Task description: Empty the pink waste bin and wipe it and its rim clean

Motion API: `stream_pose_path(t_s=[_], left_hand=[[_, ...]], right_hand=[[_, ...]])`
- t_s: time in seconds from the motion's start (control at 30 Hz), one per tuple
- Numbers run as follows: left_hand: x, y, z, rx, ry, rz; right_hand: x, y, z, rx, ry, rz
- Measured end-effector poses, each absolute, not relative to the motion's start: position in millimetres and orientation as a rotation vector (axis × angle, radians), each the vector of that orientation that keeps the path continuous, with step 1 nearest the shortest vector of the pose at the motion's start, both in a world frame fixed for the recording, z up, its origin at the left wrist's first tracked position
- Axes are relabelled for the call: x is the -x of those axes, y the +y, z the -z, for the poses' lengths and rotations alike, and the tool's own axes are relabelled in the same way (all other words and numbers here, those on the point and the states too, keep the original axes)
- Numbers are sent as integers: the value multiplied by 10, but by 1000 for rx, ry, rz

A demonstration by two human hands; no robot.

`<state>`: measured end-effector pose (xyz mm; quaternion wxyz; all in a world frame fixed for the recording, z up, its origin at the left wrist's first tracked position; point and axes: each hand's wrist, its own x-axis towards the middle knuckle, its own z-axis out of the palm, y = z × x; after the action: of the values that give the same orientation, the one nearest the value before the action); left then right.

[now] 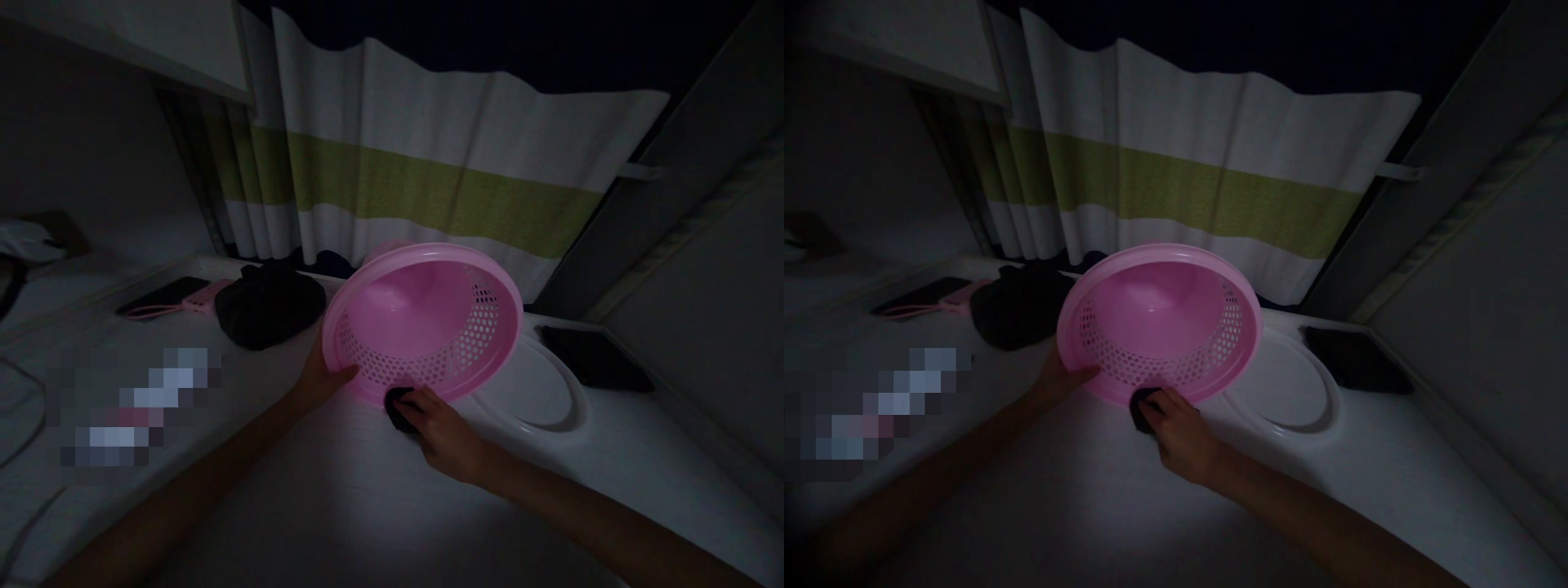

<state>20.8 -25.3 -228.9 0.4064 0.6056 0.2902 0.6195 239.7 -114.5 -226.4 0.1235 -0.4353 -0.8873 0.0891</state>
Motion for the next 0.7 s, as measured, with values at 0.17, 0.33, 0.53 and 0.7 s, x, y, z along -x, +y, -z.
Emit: stream_pose_path(t_s=[0.17,0.33,0.53,0.7], left_hand=[[-202,-233,2381,-1437,724,-1565],[-190,-232,2378,-1379,739,-1544],[-178,-225,2325,-1410,782,-1552],[-163,-210,2329,-1455,788,-1533]], right_hand=[[-2187,-1092,2354,1134,-2405,-444],[-1938,-1010,2448,1008,-2199,-508],[-1648,-907,2471,955,-1997,-454],[-1505,-764,2514,917,-1877,-404]])
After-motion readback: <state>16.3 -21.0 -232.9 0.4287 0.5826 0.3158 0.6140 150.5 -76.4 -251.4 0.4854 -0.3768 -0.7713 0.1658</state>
